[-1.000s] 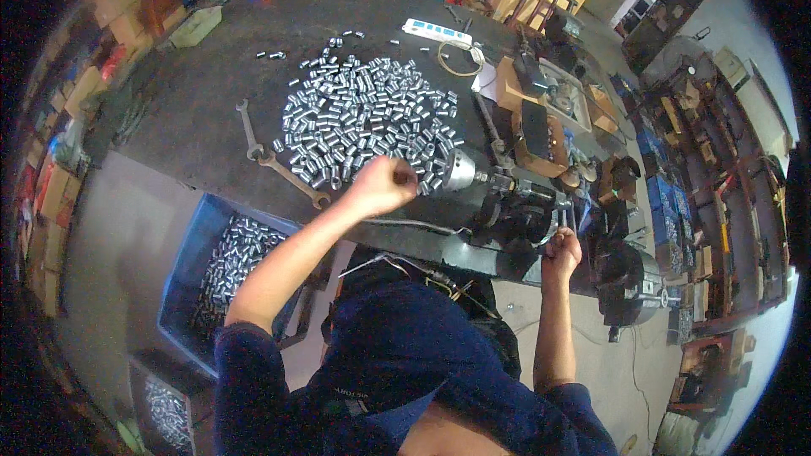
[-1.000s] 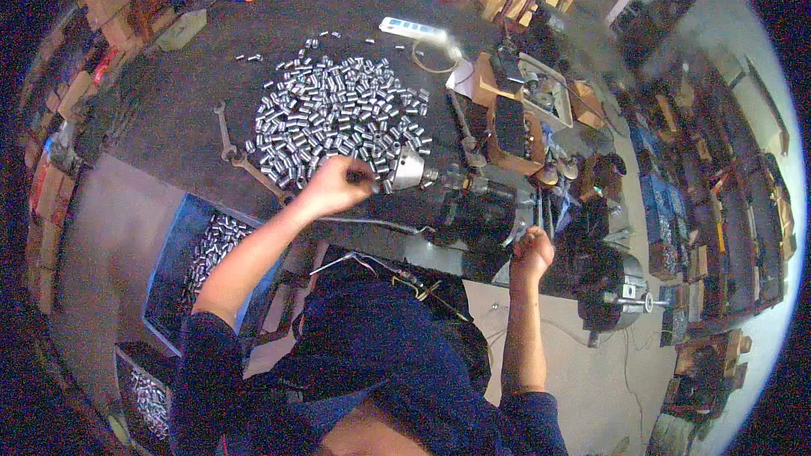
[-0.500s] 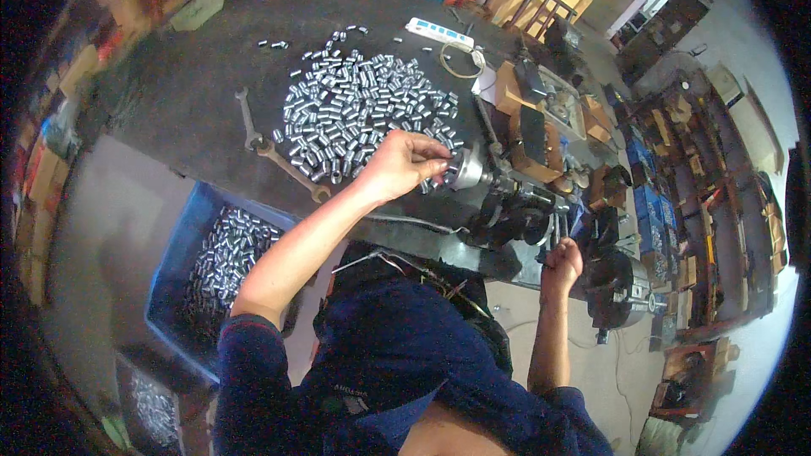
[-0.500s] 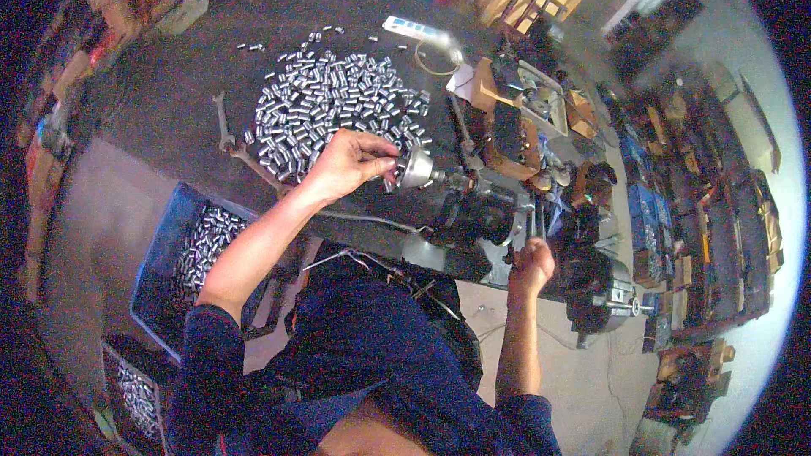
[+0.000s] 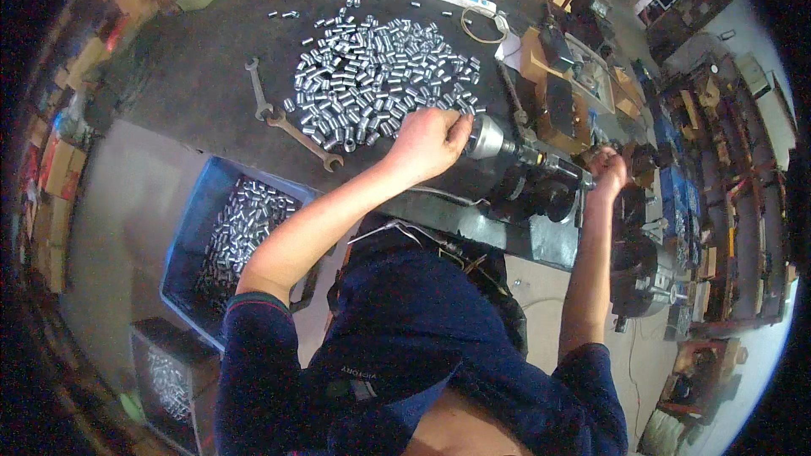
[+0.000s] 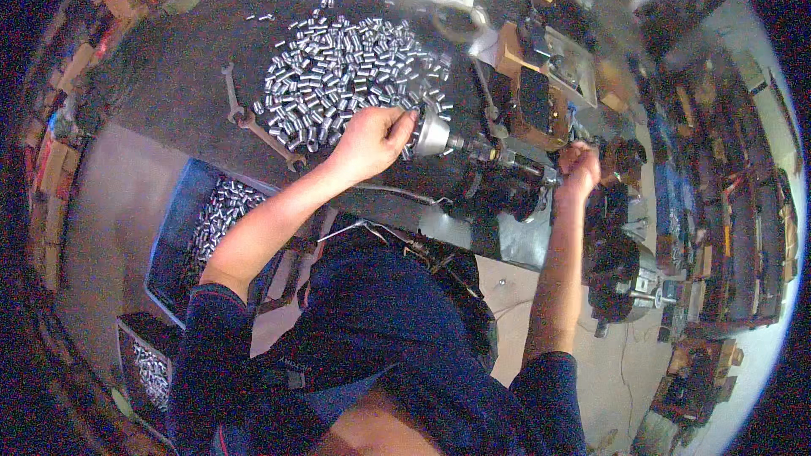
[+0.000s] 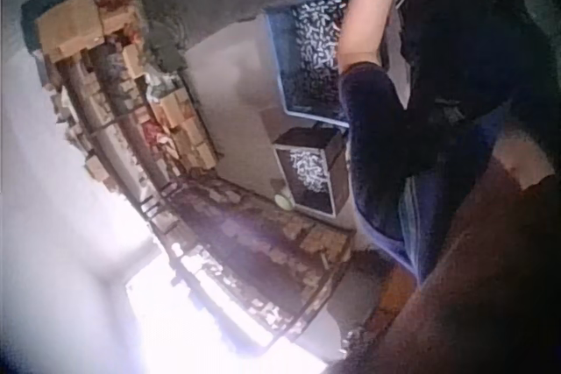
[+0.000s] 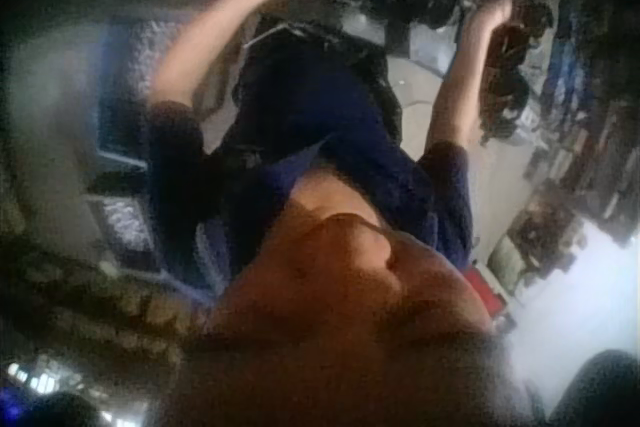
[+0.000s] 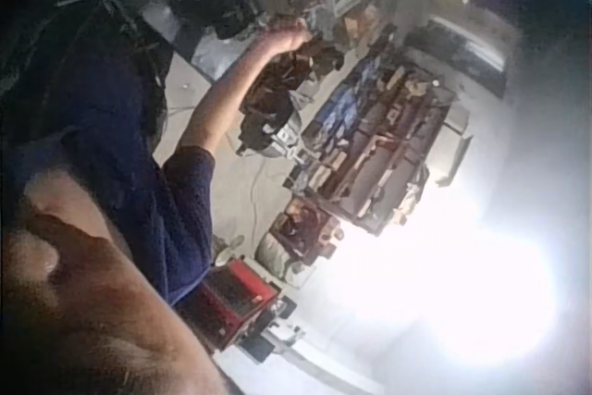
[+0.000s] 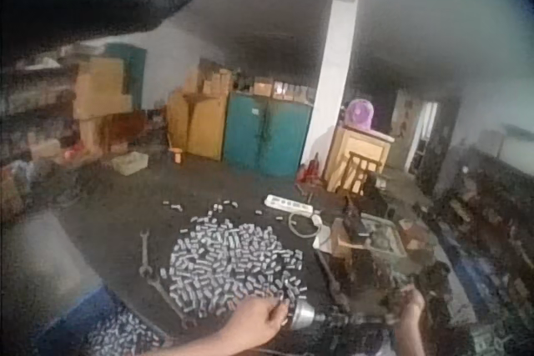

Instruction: The person repeatedly picks small cylindrical metal parts from a pile on the workbench, inserts them into a bench-mounted drill press, and operates the lever to process each part. The processed parts are dropped into a blue bin below. The person occasionally uses a wrench to adjust the machine.

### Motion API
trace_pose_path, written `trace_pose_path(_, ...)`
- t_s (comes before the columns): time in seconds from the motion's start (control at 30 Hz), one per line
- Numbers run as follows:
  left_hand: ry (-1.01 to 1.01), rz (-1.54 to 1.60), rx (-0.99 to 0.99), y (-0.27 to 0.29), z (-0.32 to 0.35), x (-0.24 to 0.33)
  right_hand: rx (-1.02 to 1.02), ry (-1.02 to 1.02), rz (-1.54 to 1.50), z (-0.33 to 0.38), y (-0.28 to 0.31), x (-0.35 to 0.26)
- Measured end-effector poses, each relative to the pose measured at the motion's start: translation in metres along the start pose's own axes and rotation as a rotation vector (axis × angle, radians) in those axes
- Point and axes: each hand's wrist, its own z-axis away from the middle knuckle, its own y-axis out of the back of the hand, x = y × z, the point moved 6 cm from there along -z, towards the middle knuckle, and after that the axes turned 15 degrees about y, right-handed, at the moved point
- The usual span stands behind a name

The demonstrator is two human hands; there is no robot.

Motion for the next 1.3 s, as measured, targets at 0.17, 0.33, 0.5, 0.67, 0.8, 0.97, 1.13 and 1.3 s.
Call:
trace_pose_path(0.17, -0.259, -0.155, 0.089, -0.009, -0.003, 0.020, -0.027, 0.158, 0.417, 0.000, 0.123, 0.088)
trace_pose_path(0.33, -0.292, -0.177, 0.181, -0.004, 0.002, 0.015, -0.001, -0.249, -0.025, 0.094, 0.074, 0.011)
trace_pose_path(0.5, -0.260, -0.148, 0.187, -0.002, 0.003, 0.015, -0.083, -0.030, -0.022, 0.096, 0.028, -0.064)
trace_pose_path(0.67, -0.247, -0.125, 0.209, -0.005, 0.003, 0.009, -0.075, 0.039, 0.045, 0.089, 0.016, -0.068)
trace_pose_path(0.8, -0.180, -0.045, 0.156, -0.007, 0.002, 0.005, -0.056, -0.040, -0.028, 0.095, 0.042, -0.053)
trace_pose_path(0.97, -0.236, -0.051, 0.153, -0.011, -0.002, 0.008, -0.237, 0.079, -0.049, 0.086, 0.012, -0.076)
trace_pose_path(1.13, -0.122, -0.031, 0.096, -0.005, 0.000, 0.008, -0.141, 0.091, -0.029, 0.066, 0.003, -0.073)
trace_pose_path(1.3, -0.072, -0.042, 0.065, -0.003, 0.000, 0.004, -0.158, 0.139, -0.077, 0.093, 0.031, -0.059)
